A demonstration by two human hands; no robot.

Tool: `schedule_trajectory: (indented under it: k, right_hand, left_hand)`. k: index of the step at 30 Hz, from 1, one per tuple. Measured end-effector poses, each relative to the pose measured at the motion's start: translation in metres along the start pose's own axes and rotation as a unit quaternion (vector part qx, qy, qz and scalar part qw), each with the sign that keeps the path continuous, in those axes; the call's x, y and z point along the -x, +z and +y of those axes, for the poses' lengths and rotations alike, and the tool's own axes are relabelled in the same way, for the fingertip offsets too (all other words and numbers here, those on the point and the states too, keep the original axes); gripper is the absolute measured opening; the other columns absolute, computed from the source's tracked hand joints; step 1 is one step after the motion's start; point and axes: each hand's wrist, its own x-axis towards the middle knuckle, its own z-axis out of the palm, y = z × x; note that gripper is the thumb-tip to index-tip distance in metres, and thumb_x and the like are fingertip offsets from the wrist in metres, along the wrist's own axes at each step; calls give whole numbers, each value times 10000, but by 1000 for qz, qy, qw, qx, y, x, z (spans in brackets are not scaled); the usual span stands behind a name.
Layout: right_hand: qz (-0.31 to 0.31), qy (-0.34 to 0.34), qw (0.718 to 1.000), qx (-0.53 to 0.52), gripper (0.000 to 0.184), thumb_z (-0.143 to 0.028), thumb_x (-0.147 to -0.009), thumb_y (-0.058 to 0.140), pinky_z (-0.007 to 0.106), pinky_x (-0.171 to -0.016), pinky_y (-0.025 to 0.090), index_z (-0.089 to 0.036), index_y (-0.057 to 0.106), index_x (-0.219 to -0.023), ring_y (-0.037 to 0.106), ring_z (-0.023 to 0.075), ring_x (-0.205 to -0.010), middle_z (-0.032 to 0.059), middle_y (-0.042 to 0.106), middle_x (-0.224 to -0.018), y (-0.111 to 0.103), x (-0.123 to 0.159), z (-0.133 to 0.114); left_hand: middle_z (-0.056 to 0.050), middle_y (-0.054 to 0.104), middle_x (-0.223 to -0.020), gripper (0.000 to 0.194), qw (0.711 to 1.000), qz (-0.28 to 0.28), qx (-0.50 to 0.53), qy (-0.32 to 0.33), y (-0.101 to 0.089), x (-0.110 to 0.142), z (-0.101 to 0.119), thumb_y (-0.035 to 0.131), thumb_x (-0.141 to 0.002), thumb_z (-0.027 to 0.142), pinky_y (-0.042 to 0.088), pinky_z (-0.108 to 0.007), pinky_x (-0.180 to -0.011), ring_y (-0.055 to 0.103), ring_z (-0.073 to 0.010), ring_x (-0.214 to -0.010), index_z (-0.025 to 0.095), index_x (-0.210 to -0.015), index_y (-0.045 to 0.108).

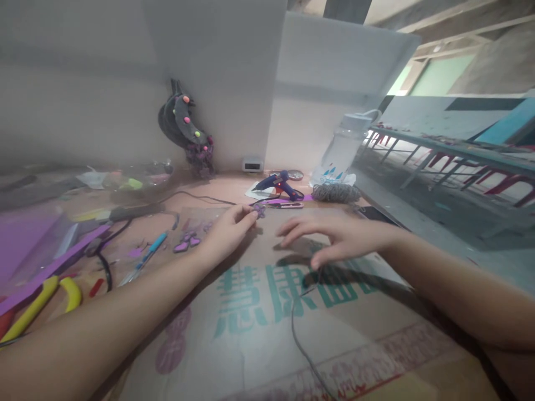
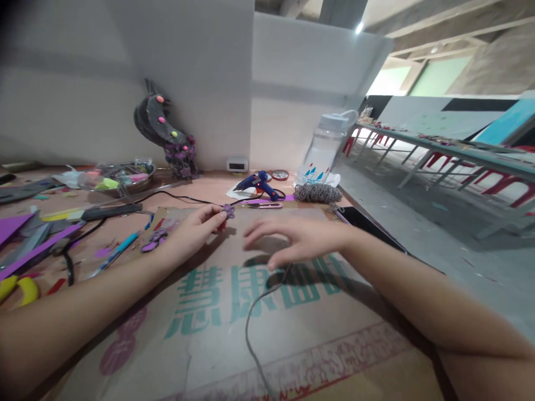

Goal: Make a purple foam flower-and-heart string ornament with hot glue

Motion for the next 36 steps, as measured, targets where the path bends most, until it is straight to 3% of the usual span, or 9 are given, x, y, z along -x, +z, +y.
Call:
schedule_trajectory:
  k: [4, 10, 14, 18, 21, 26, 30, 33, 36]
  right_hand:
    - [-91, 99, 987, 86, 313, -455, -856, 706, 281, -800, 500, -186, 688, -1014, 638, 188, -920, 72, 673, -1043, -14, 10, 20]
    - [-112, 154, 978, 87, 85, -230, -884, 628, 216, -526, 345, -206, 637, -803, 482, 93, -528, -49, 589, -629, 11, 2, 11]
    - [123, 186, 973, 56, 123, -284, -932, 523, 235, -575, 430, -213, 574, -845, 584, 129, -591, -18, 652, -680, 17, -7, 24]
    - [405, 151, 901, 32, 259, -393, -942, 531, 378, -944, 501, -207, 537, -1123, 645, 224, -1094, 97, 672, -1177, 7, -6, 59]
    - [330, 183, 925, 46, 427, -476, -949, 530, 440, -1057, 455, -234, 533, -1301, 581, 261, -1247, 106, 602, -1353, -12, 8, 73]
    - [-12, 178, 978, 112, 524, -530, -969, 496, 452, -1143, 394, -264, 562, -1415, 509, 291, -1352, 60, 550, -1471, -16, 26, 53]
    - [29, 143, 981, 125, 860, -572, -886, 623, 561, -1210, 207, -78, 358, -1539, 159, 395, -1513, 224, 213, -1626, 39, 5, 10]
    - [-46, -94, 993, -61, 747, -520, -897, 648, 379, -1207, 273, -128, 441, -1498, 379, 255, -1451, 166, 476, -1517, 70, -10, -21]
    - [-56, -93, 972, -208, 526, -443, -1001, 500, 292, -1131, 384, -144, 529, -1433, 539, 179, -1332, 133, 598, -1411, 69, -9, -28]
  left_hand:
    - [18, 596, -699, 179, 1000, -9, -6, -2, -1, 0, 1, 568, -873, 328, 407, -271, -671, 556, -146, -675, 186, -766, 589]
    - [21, 581, -685, 203, 1000, -8, -3, -5, -1, -2, -3, 564, -878, 351, 396, -267, -651, 539, -135, -654, 184, -764, 583]
    - [29, 569, -688, 203, 999, -15, 25, -22, 0, -2, -5, 577, -870, 367, 408, -264, -667, 539, -128, -659, 181, -790, 568]
    - [36, 555, -690, 196, 999, -24, 35, -33, 0, -1, -5, 565, -875, 370, 416, -270, -686, 537, -128, -660, 184, -812, 554]
    - [31, 558, -695, 197, 999, -26, 4, -19, -1, -2, -4, 544, -886, 352, 396, -270, -686, 529, -127, -669, 179, -793, 562]
    - [31, 560, -694, 191, 1000, -27, -2, -7, -1, -4, -4, 544, -882, 344, 383, -267, -669, 524, -127, -665, 180, -787, 568]
    - [33, 560, -681, 192, 1000, -27, 9, -13, 0, -4, -7, 555, -869, 351, 390, -262, -658, 524, -127, -649, 180, -780, 563]
    - [26, 568, -692, 203, 1000, -25, 4, -14, -1, -5, -10, 560, -865, 363, 397, -262, -665, 529, -131, -659, 180, -777, 568]
    - [23, 571, -697, 216, 999, -32, 0, -10, -2, -6, -12, 556, -869, 378, 397, -264, -664, 530, -134, -661, 182, -780, 573]
